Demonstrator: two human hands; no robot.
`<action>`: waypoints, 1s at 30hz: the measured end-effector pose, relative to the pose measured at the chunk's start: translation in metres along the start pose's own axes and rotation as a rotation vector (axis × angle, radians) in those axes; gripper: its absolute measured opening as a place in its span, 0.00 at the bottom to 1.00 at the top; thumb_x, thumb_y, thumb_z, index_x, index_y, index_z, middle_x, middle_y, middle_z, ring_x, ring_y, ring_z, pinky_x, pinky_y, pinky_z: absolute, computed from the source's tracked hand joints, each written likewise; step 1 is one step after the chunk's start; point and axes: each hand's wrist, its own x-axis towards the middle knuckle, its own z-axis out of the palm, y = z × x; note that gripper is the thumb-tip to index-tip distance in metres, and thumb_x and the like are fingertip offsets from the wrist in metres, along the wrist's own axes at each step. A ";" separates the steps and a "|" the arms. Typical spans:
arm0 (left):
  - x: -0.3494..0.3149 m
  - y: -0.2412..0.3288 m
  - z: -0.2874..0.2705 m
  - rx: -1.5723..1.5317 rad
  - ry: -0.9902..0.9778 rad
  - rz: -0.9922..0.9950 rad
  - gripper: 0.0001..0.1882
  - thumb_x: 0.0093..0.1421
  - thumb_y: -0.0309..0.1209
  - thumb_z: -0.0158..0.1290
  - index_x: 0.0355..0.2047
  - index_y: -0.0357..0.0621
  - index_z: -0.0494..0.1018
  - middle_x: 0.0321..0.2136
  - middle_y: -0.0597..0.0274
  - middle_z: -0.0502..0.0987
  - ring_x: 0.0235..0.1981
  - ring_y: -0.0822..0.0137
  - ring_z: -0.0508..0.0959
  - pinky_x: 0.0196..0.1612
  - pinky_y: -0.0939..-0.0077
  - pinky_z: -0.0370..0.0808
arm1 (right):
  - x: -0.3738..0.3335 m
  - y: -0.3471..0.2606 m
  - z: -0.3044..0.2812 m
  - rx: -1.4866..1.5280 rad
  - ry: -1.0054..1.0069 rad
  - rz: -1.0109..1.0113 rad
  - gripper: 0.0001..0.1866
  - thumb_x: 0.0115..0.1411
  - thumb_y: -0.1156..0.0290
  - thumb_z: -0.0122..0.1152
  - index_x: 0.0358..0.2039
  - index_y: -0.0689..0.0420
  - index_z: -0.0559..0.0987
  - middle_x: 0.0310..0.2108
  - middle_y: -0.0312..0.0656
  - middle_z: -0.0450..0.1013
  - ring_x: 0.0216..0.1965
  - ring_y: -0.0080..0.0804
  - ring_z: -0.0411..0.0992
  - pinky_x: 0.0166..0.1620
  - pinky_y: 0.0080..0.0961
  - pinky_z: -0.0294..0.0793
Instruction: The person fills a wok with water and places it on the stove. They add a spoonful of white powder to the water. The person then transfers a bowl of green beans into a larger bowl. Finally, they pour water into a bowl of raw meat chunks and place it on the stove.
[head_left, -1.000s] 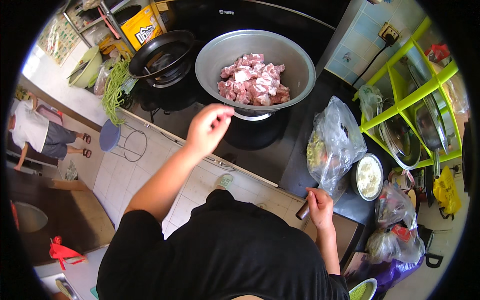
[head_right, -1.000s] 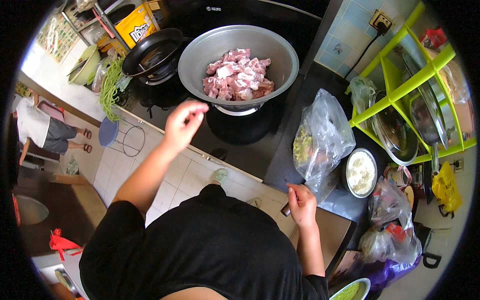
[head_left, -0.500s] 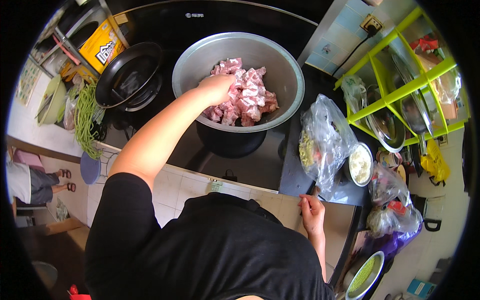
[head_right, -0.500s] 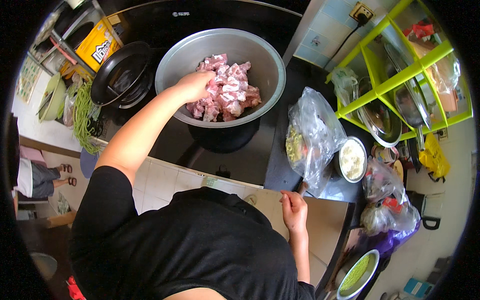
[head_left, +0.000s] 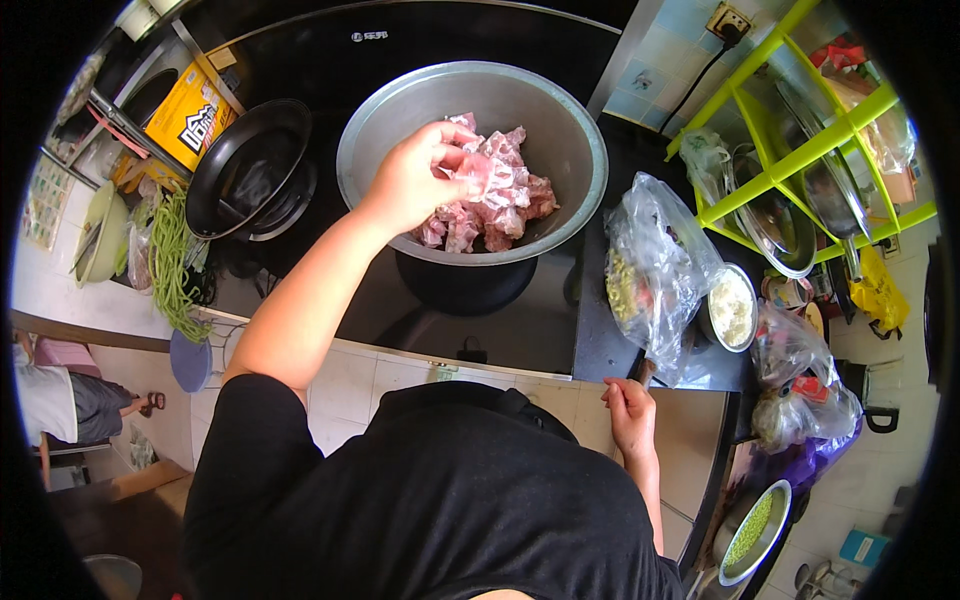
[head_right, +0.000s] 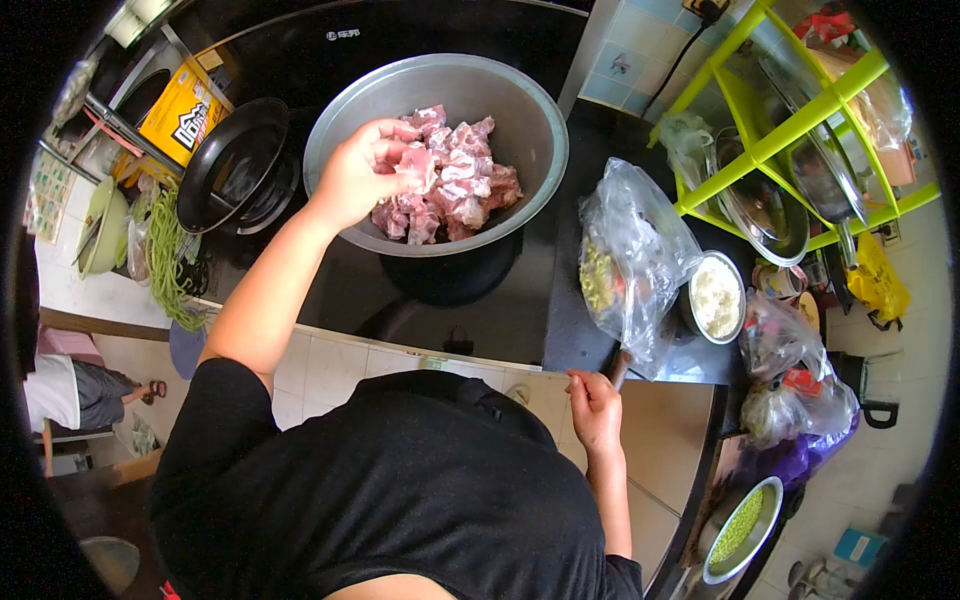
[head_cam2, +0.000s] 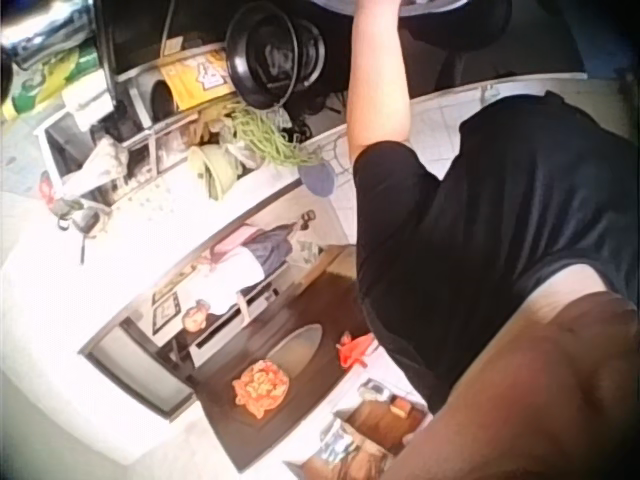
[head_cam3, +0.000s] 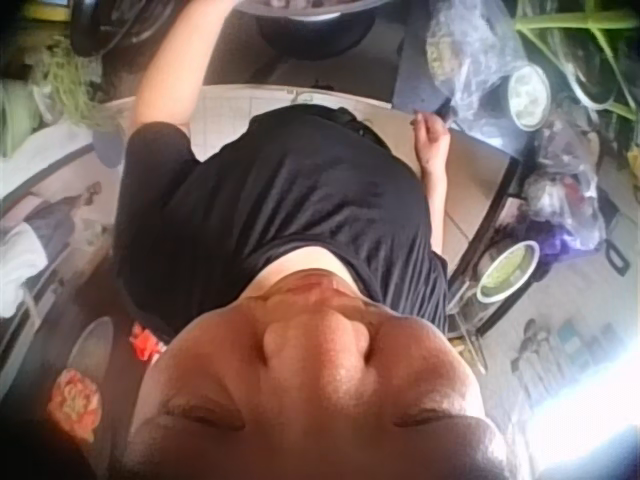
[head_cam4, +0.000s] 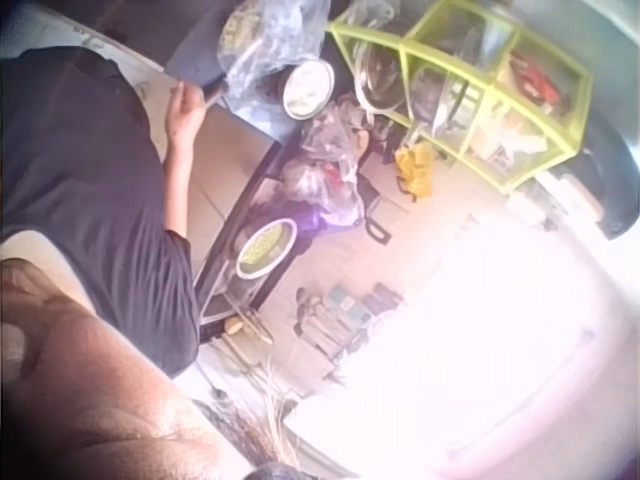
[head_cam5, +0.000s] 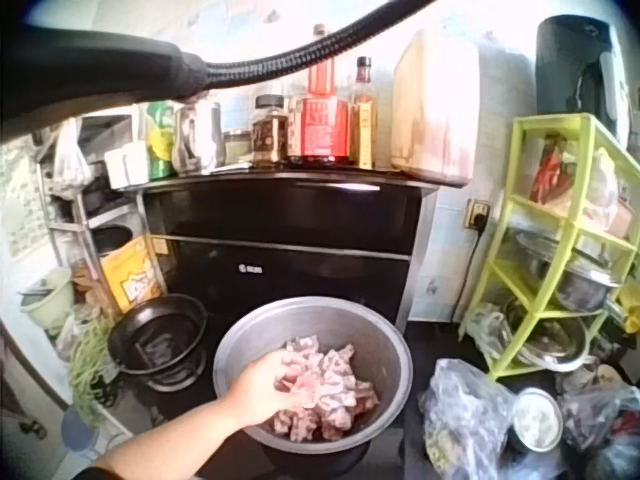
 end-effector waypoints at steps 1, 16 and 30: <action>0.004 -0.006 -0.002 -0.181 0.019 -0.057 0.23 0.48 0.19 0.54 0.45 0.38 0.63 0.34 0.60 0.74 0.32 0.74 0.74 0.35 0.82 0.71 | 0.000 0.000 0.001 -0.006 -0.015 -0.015 0.06 0.54 0.75 0.51 0.30 0.63 0.76 0.21 0.43 0.71 0.23 0.30 0.70 0.29 0.22 0.68; 0.008 -0.030 -0.017 -0.107 0.208 -0.060 0.21 0.51 0.21 0.51 0.47 0.36 0.63 0.40 0.57 0.72 0.40 0.68 0.72 0.41 0.79 0.70 | -0.005 0.011 -0.005 0.004 -0.039 -0.001 0.06 0.55 0.75 0.51 0.30 0.63 0.76 0.20 0.42 0.70 0.24 0.31 0.70 0.29 0.22 0.68; 0.015 -0.052 -0.005 1.264 -0.378 -0.168 0.21 0.40 0.34 0.59 0.37 0.45 0.69 0.34 0.54 0.73 0.38 0.57 0.73 0.41 0.67 0.69 | -0.014 0.022 -0.004 0.008 -0.041 0.057 0.07 0.54 0.74 0.52 0.32 0.61 0.76 0.21 0.42 0.71 0.24 0.32 0.71 0.30 0.23 0.69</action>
